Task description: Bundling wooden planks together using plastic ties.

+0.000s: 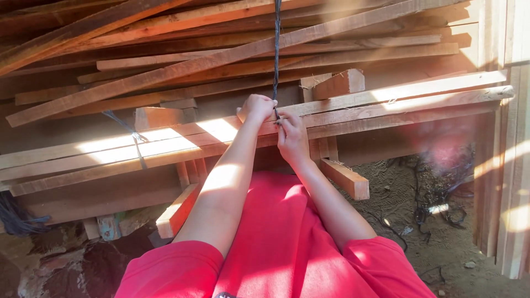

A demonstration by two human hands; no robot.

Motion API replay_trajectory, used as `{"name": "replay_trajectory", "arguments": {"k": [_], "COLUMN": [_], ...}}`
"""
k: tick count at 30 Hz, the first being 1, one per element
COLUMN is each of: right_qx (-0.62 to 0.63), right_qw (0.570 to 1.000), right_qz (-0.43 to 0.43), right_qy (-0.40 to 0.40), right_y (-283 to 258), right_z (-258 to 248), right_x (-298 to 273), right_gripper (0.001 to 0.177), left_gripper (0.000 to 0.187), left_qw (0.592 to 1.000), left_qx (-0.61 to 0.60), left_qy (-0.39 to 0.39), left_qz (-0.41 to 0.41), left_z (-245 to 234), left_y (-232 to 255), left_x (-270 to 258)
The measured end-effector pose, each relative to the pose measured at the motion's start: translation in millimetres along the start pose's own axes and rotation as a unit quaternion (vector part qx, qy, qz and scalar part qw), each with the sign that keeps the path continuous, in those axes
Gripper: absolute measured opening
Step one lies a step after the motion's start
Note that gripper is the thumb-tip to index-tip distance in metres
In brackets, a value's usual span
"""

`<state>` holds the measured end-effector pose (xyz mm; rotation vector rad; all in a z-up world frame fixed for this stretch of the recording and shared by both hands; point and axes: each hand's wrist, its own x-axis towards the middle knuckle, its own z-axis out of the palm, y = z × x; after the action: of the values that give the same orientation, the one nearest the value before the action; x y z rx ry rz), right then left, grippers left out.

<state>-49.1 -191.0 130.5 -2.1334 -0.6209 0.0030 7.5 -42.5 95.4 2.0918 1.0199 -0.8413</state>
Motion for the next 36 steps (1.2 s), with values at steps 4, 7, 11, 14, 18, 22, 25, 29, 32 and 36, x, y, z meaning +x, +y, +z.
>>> {"name": "replay_trajectory", "arguments": {"k": [4,7,11,14,18,22,25,29,32,36], "right_qx": [-0.07,-0.136,-0.142,-0.141,-0.13,-0.124,-0.121,-0.118,-0.114,-0.112], "right_qw": [0.996,0.989,0.989,0.989,0.991,0.992,0.993,0.993,0.993,0.994], "right_qz": [-0.033,-0.026,-0.027,-0.026,-0.012,-0.014,-0.013,-0.014,-0.009,-0.002], "right_qy": [-0.034,-0.042,-0.042,-0.034,-0.026,-0.015,0.001,0.011,0.013,0.009], "right_y": [19,23,25,28,28,31,31,31,30,30], "right_z": [4,10,7,10,12,13,15,17,15,18], "right_x": [-7,-12,-12,-10,-14,-14,-15,-15,-15,-17], "right_gripper": [0.005,0.002,0.004,0.004,0.004,0.005,0.006,0.005,0.005,0.006], "left_gripper": [0.019,0.021,0.02,0.021,0.02,0.023,0.025,0.028,0.032,0.034], "left_qw": [1.0,1.0,0.999,0.997,0.994,0.993,0.995,0.992,0.982,0.958], "left_qx": [-0.009,0.0,-0.018,-0.035,-0.032,-0.025,-0.021,-0.031,-0.024,0.017], "left_qy": [0.012,0.003,0.021,0.04,0.019,-0.012,-0.014,-0.029,-0.074,-0.187], "left_qz": [0.008,0.002,0.024,0.064,0.107,0.111,0.098,0.118,0.174,0.219], "left_z": [-1,-1,7,7,22,26,25,19,31,25], "left_y": [2,0,-5,-8,-20,-27,-26,-27,-38,-43], "left_x": [0,-3,-2,-1,25,45,45,43,66,80]}}
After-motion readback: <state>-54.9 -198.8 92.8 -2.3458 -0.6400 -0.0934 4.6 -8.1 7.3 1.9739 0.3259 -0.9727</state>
